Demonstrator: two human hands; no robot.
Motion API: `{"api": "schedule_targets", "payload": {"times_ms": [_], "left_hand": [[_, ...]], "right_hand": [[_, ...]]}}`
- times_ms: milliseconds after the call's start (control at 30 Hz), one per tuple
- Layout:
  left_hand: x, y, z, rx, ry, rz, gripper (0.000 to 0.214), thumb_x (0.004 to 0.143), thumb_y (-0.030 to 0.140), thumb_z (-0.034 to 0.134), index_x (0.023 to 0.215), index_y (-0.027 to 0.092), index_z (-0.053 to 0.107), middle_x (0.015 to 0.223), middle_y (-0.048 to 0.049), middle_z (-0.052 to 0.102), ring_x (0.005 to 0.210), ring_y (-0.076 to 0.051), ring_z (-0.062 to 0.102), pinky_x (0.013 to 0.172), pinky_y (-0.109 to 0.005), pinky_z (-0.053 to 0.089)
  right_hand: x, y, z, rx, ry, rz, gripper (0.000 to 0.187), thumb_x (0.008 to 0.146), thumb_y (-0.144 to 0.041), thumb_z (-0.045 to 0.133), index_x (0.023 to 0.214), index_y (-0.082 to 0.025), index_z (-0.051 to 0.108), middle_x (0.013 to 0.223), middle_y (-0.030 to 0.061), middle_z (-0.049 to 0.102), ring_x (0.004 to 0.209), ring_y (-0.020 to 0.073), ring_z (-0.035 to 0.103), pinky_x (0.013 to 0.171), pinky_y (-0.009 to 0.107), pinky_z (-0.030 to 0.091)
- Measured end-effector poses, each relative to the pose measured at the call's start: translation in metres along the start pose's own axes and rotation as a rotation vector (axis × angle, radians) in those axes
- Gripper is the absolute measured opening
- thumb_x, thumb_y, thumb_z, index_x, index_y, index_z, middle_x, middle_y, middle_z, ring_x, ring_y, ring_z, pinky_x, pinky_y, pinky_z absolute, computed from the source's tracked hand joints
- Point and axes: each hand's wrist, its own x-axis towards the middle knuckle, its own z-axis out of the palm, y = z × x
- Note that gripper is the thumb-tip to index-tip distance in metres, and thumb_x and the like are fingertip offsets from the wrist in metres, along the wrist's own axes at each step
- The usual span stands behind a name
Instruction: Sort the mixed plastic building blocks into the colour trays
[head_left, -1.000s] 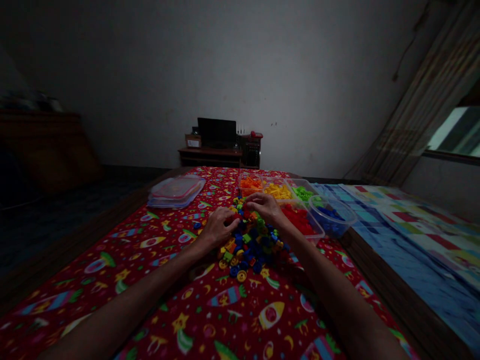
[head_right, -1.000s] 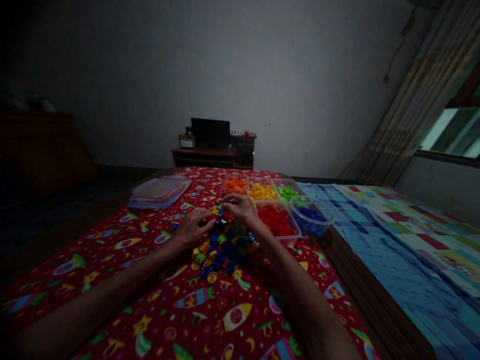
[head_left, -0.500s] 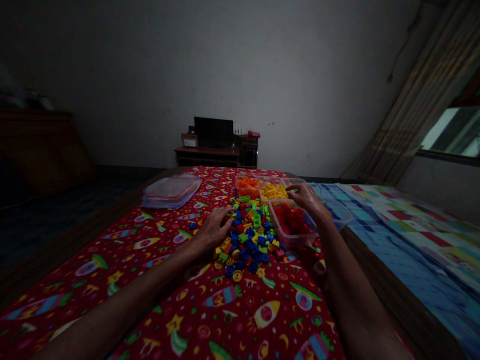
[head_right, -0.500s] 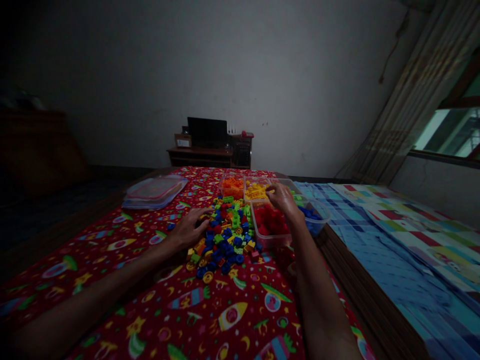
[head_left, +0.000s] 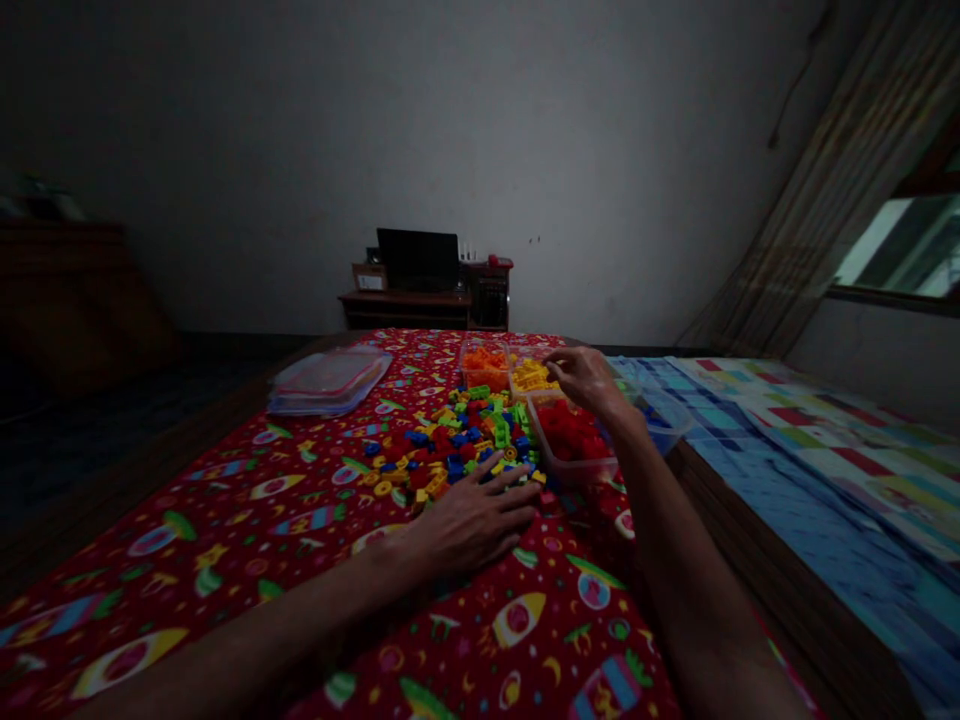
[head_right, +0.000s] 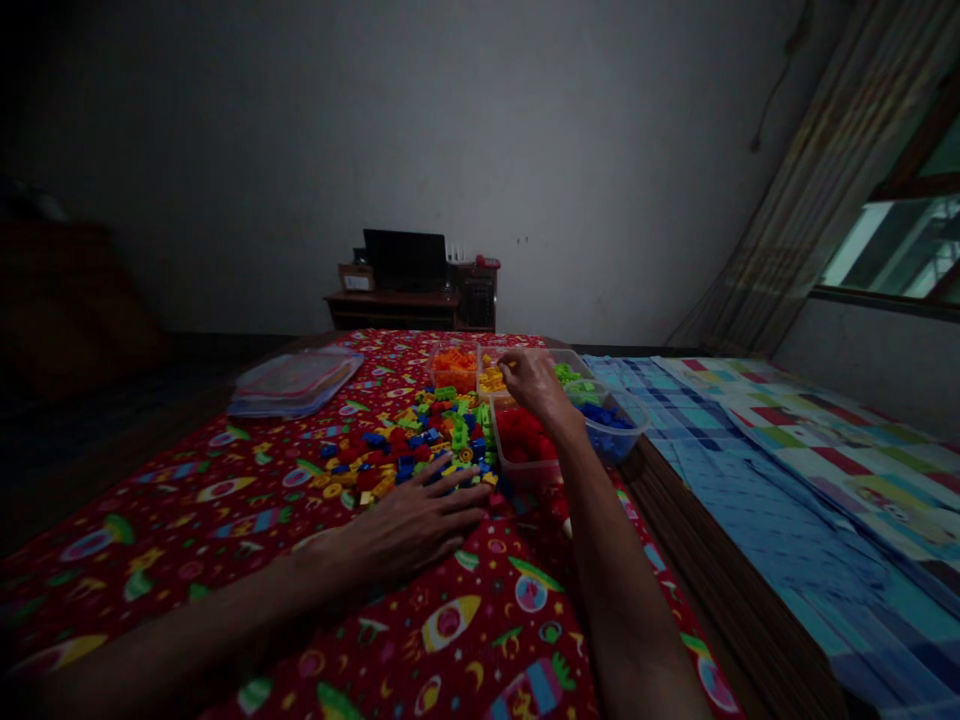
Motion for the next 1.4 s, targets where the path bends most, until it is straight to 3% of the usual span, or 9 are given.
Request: {"api": "schedule_targets", "payload": {"times_ms": [200,333,467,600,867,1100,1233,1400], "left_hand": [[-0.009,-0.043,-0.005,0.045,0.045,-0.143,0.037,0.089,0.039,0.049,0.124,0.027,0.053,0.139,-0.0041,0.048,0.134,-0.025,0.033,0.113,-0.048,0.016],[-0.019,-0.076,-0.007,-0.099,0.129,-0.236,0.041,0.09,0.042,0.046,0.127,0.025,0.051,0.136,-0.0066,0.05,0.13,-0.022,0.039,0.11,-0.042,0.029],[-0.031,-0.105,-0.007,-0.269,0.253,-0.448,0.049,0.085,0.051,0.049,0.122,0.02,0.056,0.128,-0.0104,0.056,0.12,-0.024,0.05,0.101,-0.039,0.041],[-0.05,-0.123,-0.011,-0.298,0.279,-0.567,0.048,0.081,0.052,0.052,0.114,0.019,0.062,0.117,-0.0105,0.064,0.107,-0.025,0.058,0.096,-0.04,0.044],[-0.093,-0.128,-0.014,-0.265,0.249,-0.63,0.03,0.081,0.042,0.054,0.096,0.021,0.069,0.099,-0.0075,0.068,0.094,-0.022,0.061,0.087,-0.035,0.047],[-0.082,-0.124,-0.01,-0.226,0.163,-0.547,0.023,0.08,0.028,0.057,0.099,0.02,0.069,0.099,-0.0074,0.061,0.093,-0.02,0.056,0.083,-0.031,0.046],[-0.077,-0.115,-0.008,-0.211,0.163,-0.488,0.02,0.083,0.025,0.053,0.096,0.02,0.068,0.1,-0.0071,0.059,0.095,-0.02,0.054,0.084,-0.031,0.044],[-0.073,-0.104,-0.013,-0.205,0.174,-0.547,0.017,0.084,0.023,0.048,0.084,0.018,0.064,0.092,-0.0066,0.06,0.088,-0.02,0.054,0.08,-0.032,0.045]], "right_hand": [[-0.004,-0.012,0.02,0.009,-0.174,-0.125,0.019,0.08,-0.01,0.052,0.081,-0.015,0.07,0.077,0.0061,0.069,0.066,0.0119,0.059,0.06,0.021,0.039],[-0.012,-0.026,0.033,-0.037,-0.278,-0.184,0.02,0.077,-0.007,0.054,0.089,-0.014,0.07,0.082,0.0081,0.069,0.072,0.0133,0.057,0.061,0.022,0.036],[-0.021,-0.044,0.039,-0.021,-0.366,-0.248,0.028,0.079,-0.008,0.054,0.103,-0.014,0.066,0.089,0.0088,0.068,0.075,0.0133,0.057,0.063,0.022,0.036],[-0.026,-0.056,0.046,-0.027,-0.495,-0.308,0.025,0.081,-0.01,0.051,0.101,-0.015,0.066,0.085,0.0066,0.066,0.072,0.0118,0.055,0.061,0.022,0.034],[-0.042,-0.068,0.068,-0.108,-0.547,-0.433,0.027,0.084,-0.025,0.056,0.108,-0.017,0.063,0.097,0.0082,0.065,0.087,0.0154,0.056,0.069,0.023,0.035],[-0.036,-0.071,0.061,-0.22,-0.674,-0.401,0.026,0.084,-0.016,0.047,0.101,-0.017,0.066,0.091,0.0084,0.067,0.08,0.015,0.059,0.062,0.022,0.034],[-0.038,-0.068,0.067,-0.245,-0.607,-0.392,0.026,0.084,-0.016,0.044,0.101,-0.015,0.064,0.09,0.0103,0.067,0.077,0.0149,0.059,0.061,0.023,0.033],[-0.045,-0.073,0.082,-0.246,-0.591,-0.371,0.026,0.087,-0.016,0.041,0.093,-0.014,0.067,0.084,0.0124,0.068,0.074,0.0169,0.06,0.061,0.024,0.033]]}}
